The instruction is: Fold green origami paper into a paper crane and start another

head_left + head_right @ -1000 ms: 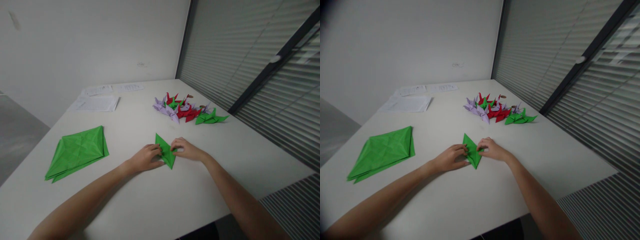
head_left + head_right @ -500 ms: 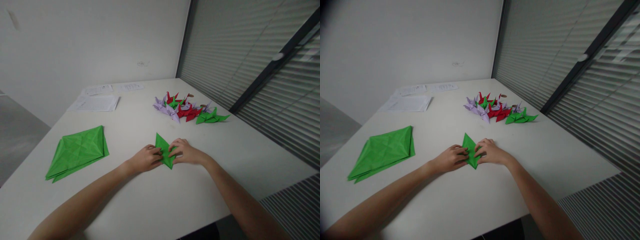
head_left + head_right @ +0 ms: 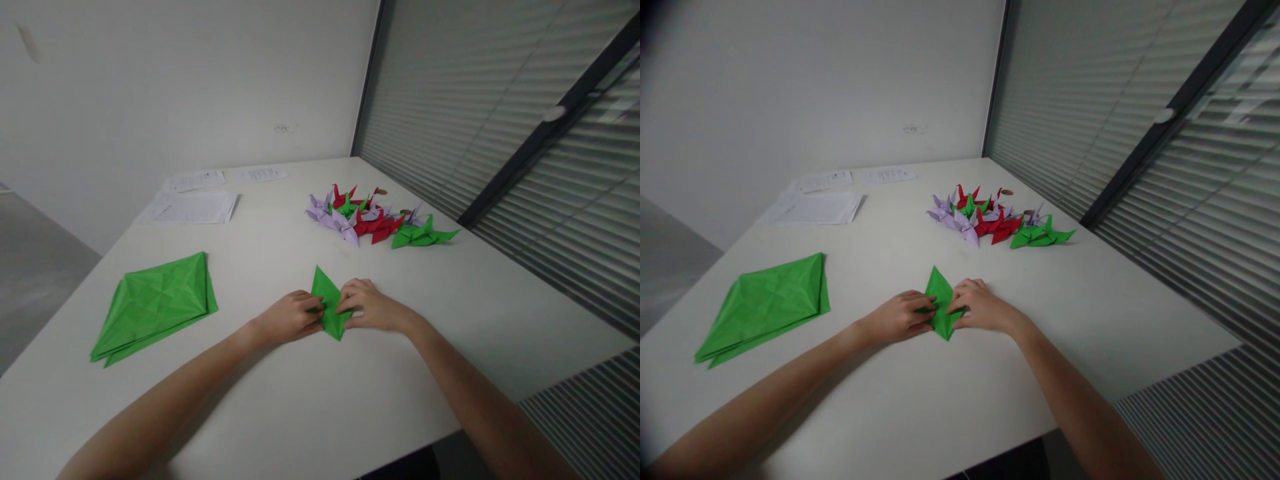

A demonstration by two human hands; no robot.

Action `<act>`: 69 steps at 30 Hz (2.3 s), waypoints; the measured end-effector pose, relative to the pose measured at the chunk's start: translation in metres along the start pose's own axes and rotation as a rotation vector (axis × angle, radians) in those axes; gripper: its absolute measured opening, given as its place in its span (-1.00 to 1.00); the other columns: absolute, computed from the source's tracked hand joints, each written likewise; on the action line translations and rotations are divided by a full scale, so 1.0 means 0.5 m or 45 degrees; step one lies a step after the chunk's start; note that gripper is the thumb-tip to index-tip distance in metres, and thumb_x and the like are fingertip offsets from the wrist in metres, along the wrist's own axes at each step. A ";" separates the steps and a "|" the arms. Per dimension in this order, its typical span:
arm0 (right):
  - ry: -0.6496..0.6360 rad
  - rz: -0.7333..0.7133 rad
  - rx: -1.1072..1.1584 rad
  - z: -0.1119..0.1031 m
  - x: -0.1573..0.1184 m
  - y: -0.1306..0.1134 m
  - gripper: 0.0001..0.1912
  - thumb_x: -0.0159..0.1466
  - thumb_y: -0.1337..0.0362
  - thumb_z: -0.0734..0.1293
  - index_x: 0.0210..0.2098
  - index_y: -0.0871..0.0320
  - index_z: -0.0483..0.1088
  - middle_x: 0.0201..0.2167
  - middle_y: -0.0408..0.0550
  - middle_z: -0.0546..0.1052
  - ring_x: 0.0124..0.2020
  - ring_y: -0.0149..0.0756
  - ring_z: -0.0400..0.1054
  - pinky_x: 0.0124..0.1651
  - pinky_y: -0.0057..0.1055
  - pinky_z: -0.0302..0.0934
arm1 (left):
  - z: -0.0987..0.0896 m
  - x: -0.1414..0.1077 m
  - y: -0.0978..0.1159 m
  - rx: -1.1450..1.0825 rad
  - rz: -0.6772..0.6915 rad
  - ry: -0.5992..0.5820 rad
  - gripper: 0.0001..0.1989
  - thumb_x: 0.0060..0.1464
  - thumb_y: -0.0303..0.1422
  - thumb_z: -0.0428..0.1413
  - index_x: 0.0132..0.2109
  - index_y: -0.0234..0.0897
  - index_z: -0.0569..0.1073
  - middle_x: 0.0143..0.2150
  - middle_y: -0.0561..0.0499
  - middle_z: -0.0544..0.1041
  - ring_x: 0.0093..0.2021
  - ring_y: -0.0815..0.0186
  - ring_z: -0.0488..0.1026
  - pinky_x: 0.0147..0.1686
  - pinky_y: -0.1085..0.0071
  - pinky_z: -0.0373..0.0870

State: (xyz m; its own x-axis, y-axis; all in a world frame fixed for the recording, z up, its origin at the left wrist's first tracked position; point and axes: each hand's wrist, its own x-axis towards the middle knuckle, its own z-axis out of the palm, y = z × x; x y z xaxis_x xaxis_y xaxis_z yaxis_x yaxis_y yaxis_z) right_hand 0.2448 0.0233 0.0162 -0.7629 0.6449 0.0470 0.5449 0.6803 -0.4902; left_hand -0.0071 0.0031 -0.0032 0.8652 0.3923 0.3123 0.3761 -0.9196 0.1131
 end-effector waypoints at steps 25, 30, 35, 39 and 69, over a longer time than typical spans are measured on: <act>-0.026 -0.050 0.159 -0.005 -0.007 0.006 -0.67 0.10 0.26 0.45 -0.11 0.04 0.54 -0.15 -0.03 0.46 -0.06 -0.19 0.31 0.06 -0.23 0.22 | -0.009 0.001 0.012 -0.291 -0.222 -0.008 -0.73 0.30 -0.36 -0.06 -0.24 -0.29 0.51 -0.26 -0.07 0.50 -0.25 0.35 0.52 -0.21 0.45 0.46; -0.033 -0.011 0.174 -0.006 -0.006 0.004 -0.58 0.08 0.09 0.48 -0.07 0.05 0.52 -0.13 -0.02 0.44 -0.04 -0.16 0.30 0.06 -0.21 0.21 | -0.004 0.005 0.003 -0.674 -0.451 0.168 -0.77 0.18 -0.34 0.11 -0.44 -0.30 0.48 -0.35 -0.04 0.50 -0.22 0.29 0.52 -0.25 0.44 0.45; 0.013 -0.026 0.187 -0.006 -0.004 -0.007 -0.66 0.20 0.09 0.39 -0.08 0.08 0.51 -0.17 -0.01 0.44 -0.05 -0.17 0.30 0.06 -0.21 0.21 | -0.002 0.008 -0.005 -0.823 -0.630 0.217 -0.89 0.06 -0.40 0.16 -0.42 -0.30 0.49 -0.37 0.01 0.53 -0.26 0.31 0.51 -0.22 0.42 0.43; 0.040 -0.058 0.232 -0.007 -0.006 -0.010 -0.68 0.22 0.14 0.37 -0.05 0.08 0.49 -0.13 -0.01 0.43 -0.04 -0.20 0.31 0.08 -0.20 0.22 | -0.012 0.013 0.010 -0.657 -0.627 0.178 -0.94 0.05 -0.48 0.11 -0.35 -0.29 0.47 -0.34 0.02 0.52 -0.28 0.33 0.48 -0.23 0.43 0.40; 0.326 -0.156 -0.320 0.041 0.023 0.010 -0.58 0.13 0.60 0.25 -0.08 0.15 0.46 -0.12 0.00 0.57 -0.11 -0.20 0.40 -0.05 -0.24 0.17 | 0.007 0.000 0.025 -0.167 -0.419 0.016 -0.37 0.11 -0.08 0.08 0.24 -0.31 0.27 0.13 -0.24 0.40 0.09 0.04 0.34 0.06 0.12 0.19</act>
State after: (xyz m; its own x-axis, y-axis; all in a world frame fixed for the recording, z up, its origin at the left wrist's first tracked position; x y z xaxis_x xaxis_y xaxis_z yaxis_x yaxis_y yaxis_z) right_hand 0.2316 0.0271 -0.0039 -0.7333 0.5981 0.3234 0.5479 0.8014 -0.2398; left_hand -0.0012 -0.0081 -0.0053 0.7000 0.6687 0.2505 0.5879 -0.7388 0.3294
